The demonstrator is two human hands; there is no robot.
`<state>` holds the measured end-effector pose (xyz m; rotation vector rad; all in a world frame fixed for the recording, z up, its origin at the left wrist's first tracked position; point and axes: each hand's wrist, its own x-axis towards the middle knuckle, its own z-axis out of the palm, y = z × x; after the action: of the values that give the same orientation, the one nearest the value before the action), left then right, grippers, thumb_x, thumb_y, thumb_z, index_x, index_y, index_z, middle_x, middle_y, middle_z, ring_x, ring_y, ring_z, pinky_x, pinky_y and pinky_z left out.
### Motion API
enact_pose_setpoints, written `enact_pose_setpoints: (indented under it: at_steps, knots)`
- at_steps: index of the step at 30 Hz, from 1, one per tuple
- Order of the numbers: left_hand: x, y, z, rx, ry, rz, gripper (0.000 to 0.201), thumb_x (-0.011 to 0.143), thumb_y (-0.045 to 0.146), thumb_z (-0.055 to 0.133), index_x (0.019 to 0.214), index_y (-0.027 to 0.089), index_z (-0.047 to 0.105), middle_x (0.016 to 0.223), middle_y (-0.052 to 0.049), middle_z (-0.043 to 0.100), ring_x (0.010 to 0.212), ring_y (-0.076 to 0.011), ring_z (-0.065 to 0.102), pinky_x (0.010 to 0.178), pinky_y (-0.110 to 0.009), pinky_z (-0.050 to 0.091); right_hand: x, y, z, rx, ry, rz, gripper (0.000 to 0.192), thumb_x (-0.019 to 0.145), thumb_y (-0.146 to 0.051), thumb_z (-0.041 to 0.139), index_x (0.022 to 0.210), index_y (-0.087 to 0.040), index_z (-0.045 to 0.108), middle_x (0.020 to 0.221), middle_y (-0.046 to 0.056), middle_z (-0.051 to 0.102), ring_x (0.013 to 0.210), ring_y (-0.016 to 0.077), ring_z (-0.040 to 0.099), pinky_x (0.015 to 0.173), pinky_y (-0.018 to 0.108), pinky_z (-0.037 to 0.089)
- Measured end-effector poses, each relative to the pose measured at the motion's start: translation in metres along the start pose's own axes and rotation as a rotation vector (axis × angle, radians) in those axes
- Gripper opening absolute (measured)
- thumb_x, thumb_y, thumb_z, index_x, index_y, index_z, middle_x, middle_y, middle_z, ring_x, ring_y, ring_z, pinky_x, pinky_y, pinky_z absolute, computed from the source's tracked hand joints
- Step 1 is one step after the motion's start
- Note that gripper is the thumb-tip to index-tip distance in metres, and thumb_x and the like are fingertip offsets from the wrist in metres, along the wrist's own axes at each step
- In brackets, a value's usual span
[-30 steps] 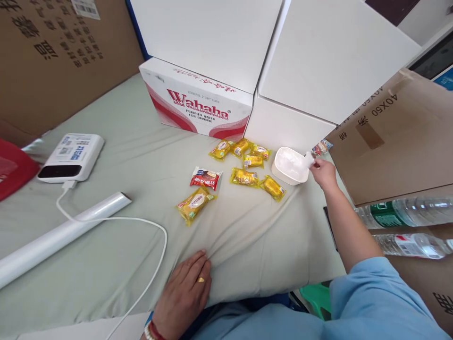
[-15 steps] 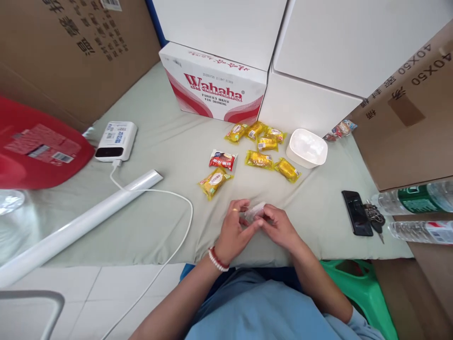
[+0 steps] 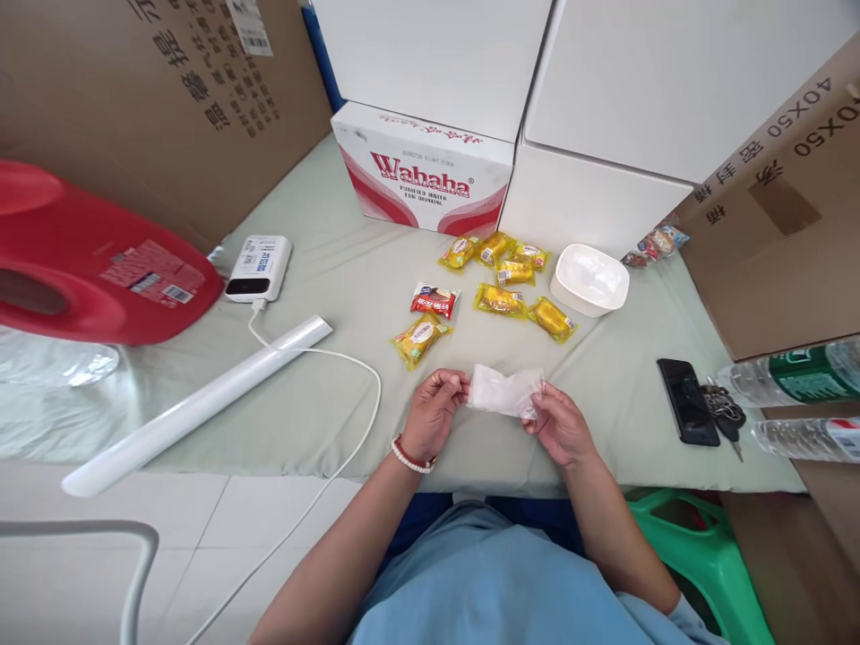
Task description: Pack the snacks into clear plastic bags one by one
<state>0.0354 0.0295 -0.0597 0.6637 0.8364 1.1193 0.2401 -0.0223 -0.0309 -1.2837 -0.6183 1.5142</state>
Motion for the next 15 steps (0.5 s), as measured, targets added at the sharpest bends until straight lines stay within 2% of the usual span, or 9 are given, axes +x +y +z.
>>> enact_pose_setpoints:
  at_steps: [3,5,8,10,11,13,15]
  knots:
    - [-0.002,-0.002,-0.001,0.023,0.022,0.044,0.038,0.079,0.049,0.082,0.086,0.019,0.059,0.109,-0.005,0.064,0.094,-0.0162,0.064,0.084,-0.034,0.056,-0.002,-0.001,0.002,-0.184,0.03,-0.072,0.026,0.071,-0.042,0.082,0.068,-0.021,0.068,0.066,0.0,0.06,0.061,0.0144,0.051,0.054,0.025,0.047]
    - [-0.006,-0.005,-0.001,0.188,0.02,0.207,0.04,0.08,0.051,0.081,0.099,0.022,0.061,0.123,-0.008,0.059,0.113,-0.0218,0.061,0.095,-0.04,0.055,-0.004,-0.001,0.003,-0.207,0.019,-0.084,0.026,0.073,-0.043,0.08,0.069,-0.022,0.068,0.068,0.0,0.062,0.064,0.0156,0.053,0.057,0.027,0.049]
    - [-0.013,-0.007,0.003,0.587,-0.132,0.465,0.06,0.073,0.061,0.084,0.117,0.024,0.064,0.134,-0.013,0.055,0.133,-0.0311,0.05,0.114,-0.053,0.041,-0.008,-0.005,0.003,-0.165,0.009,-0.085,0.024,0.074,-0.043,0.08,0.071,-0.022,0.069,0.07,0.0,0.063,0.065,0.0154,0.055,0.058,0.027,0.051]
    - [-0.016,-0.007,0.007,0.788,-0.263,0.533,0.068,0.068,0.064,0.087,0.12,0.025,0.067,0.135,-0.014,0.059,0.141,-0.0362,0.043,0.119,-0.058,0.032,-0.009,-0.008,0.003,-0.139,-0.018,-0.069,0.024,0.073,-0.042,0.081,0.07,-0.021,0.069,0.067,0.0,0.062,0.062,0.0144,0.054,0.056,0.026,0.051]
    - [-0.016,-0.007,0.008,0.843,-0.3,0.545,0.06,0.07,0.061,0.086,0.116,0.026,0.069,0.132,-0.013,0.062,0.143,-0.0368,0.042,0.12,-0.059,0.03,-0.01,-0.01,0.003,-0.122,-0.042,-0.044,0.024,0.072,-0.042,0.082,0.07,-0.021,0.069,0.066,0.0,0.062,0.06,0.0141,0.054,0.054,0.026,0.051]
    - [-0.016,-0.007,0.01,0.869,-0.323,0.537,0.033,0.082,0.052,0.08,0.102,0.026,0.073,0.121,-0.01,0.068,0.141,-0.0344,0.044,0.119,-0.057,0.031,-0.009,-0.014,0.002,-0.085,-0.09,0.027,0.025,0.071,-0.042,0.082,0.072,-0.021,0.069,0.065,0.0,0.062,0.055,0.0134,0.055,0.048,0.025,0.049]
    - [-0.014,-0.007,0.009,0.755,-0.309,0.468,0.02,0.092,0.044,0.07,0.09,0.025,0.072,0.106,-0.009,0.07,0.127,-0.0296,0.055,0.112,-0.051,0.039,-0.007,-0.017,0.0,-0.043,-0.115,0.084,0.026,0.07,-0.042,0.082,0.074,-0.02,0.07,0.062,0.0,0.062,0.047,0.0118,0.052,0.041,0.023,0.044]
